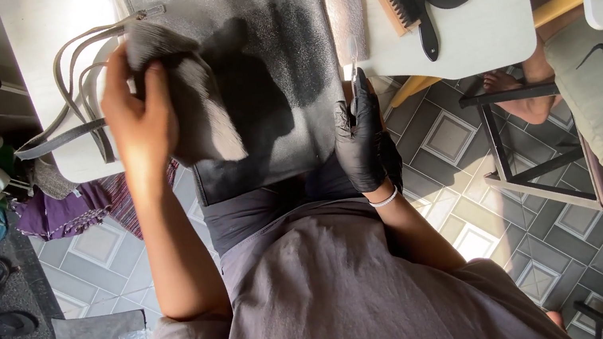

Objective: Applying a cleaning or dyeing agent to a bag and scrubbing it with a cloth for restoration.

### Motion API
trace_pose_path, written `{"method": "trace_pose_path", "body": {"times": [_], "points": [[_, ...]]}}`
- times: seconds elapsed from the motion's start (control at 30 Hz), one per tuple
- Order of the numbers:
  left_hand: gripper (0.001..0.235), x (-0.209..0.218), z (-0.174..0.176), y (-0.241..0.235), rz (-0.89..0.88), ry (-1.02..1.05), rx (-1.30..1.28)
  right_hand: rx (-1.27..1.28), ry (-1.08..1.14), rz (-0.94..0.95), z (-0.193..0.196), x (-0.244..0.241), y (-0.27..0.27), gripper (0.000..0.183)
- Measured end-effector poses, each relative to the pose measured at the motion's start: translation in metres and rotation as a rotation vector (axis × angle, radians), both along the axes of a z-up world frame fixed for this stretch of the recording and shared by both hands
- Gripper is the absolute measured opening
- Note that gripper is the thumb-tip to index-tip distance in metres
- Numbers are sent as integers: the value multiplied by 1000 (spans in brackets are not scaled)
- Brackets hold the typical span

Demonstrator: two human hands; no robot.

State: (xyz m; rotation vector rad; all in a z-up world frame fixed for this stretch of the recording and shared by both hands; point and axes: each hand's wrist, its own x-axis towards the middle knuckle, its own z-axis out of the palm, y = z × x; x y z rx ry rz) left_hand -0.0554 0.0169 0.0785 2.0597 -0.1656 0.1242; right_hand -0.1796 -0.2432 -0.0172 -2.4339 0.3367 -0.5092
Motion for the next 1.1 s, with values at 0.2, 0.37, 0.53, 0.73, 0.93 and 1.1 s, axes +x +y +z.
{"method": "trace_pose_path", "body": {"times": [0.2,0.37,0.53,0.73,0.93,1.1], "points": [[32,27,-30,29,-100,98,-779,140,109,44,10,3,0,55],[74,16,-47,9,186,88,153,103,10,114,2,4,-2,53],[56,6,-69,-19,301,10,413,57,20,115,-4,3,-4,53],[69,4,-87,-36,435,-36,966,66,-5,94,-3,4,-1,52],[52,25,-46,-33,296,-125,455,118,116,8,5,4,3,57],[30,85,-25,-37,114,-159,60,145,175,-37,4,6,1,57]]}}
